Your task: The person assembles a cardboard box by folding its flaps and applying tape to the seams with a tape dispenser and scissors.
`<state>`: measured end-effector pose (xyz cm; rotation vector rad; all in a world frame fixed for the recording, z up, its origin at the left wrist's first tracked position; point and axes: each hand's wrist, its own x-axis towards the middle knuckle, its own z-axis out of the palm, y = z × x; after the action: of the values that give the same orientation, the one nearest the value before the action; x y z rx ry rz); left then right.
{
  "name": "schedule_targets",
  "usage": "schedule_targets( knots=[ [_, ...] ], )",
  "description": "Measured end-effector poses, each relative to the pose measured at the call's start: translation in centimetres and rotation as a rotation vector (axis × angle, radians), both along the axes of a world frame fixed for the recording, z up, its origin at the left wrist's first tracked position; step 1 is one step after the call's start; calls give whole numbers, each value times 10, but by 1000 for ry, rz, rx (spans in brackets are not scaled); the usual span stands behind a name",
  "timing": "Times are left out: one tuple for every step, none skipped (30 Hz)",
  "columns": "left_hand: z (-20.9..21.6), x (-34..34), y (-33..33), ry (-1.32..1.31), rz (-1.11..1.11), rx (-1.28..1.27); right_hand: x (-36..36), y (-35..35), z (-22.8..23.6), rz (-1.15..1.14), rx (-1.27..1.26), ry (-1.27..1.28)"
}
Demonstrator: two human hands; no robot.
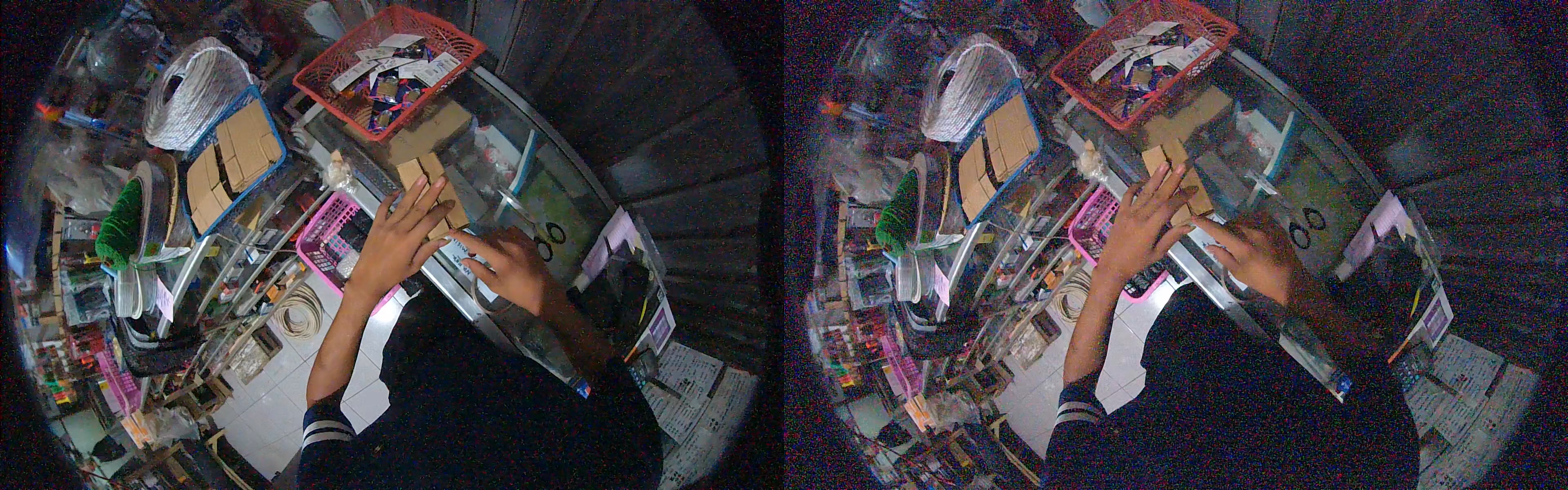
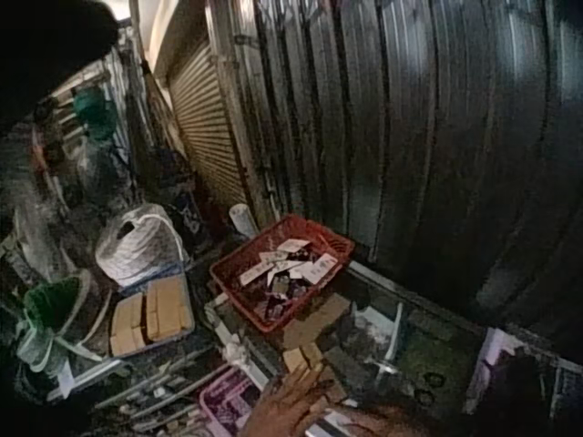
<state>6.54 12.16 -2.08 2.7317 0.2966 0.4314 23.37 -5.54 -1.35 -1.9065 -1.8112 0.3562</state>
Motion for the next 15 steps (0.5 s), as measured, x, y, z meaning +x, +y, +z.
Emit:
schedule_targets(
  knots=[
    [-1,-1,0,4,5,-5,0,0,-1,0,-3,1],
    [-2,-2,0,-4,-2,-14,-1,0,-1,0,-5,3],
    [-3,-1,1,-13,-9,-22,0,-1,-2,6,-5,-22],
    [-4,-1,1,-23,-18,-30,0,-1,-3,11,-4,-48],
    [-4,0,1,-14,-14,-29,1,-2,-4,15,-3,-73],
    [-4,0,0,-5,-11,-28,0,-3,-2,20,-9,-86],
    [-3,0,0,5,-7,-27,0,-4,1,25,-16,-98],
    [-5,0,0,-5,-9,-26,0,-4,2,29,-22,-110],
    [-8,0,1,-14,-12,-24,0,-5,1,34,-1,-104],
    [-9,-1,1,-22,-14,-22,0,-5,-2,39,20,-98],
    [-9,-1,1,-28,-16,-15,1,-6,-3,43,41,-91],
    [-10,-1,1,-33,-18,-7,1,-6,-2,45,25,-85],
    [-10,-1,1,-39,-21,2,1,-6,0,46,9,-80],
    [-11,-1,1,-45,-18,7,1,-6,1,46,-6,-75],
    [-12,-1,1,-51,-15,11,0,-6,0,40,25,-77]
  ],
)
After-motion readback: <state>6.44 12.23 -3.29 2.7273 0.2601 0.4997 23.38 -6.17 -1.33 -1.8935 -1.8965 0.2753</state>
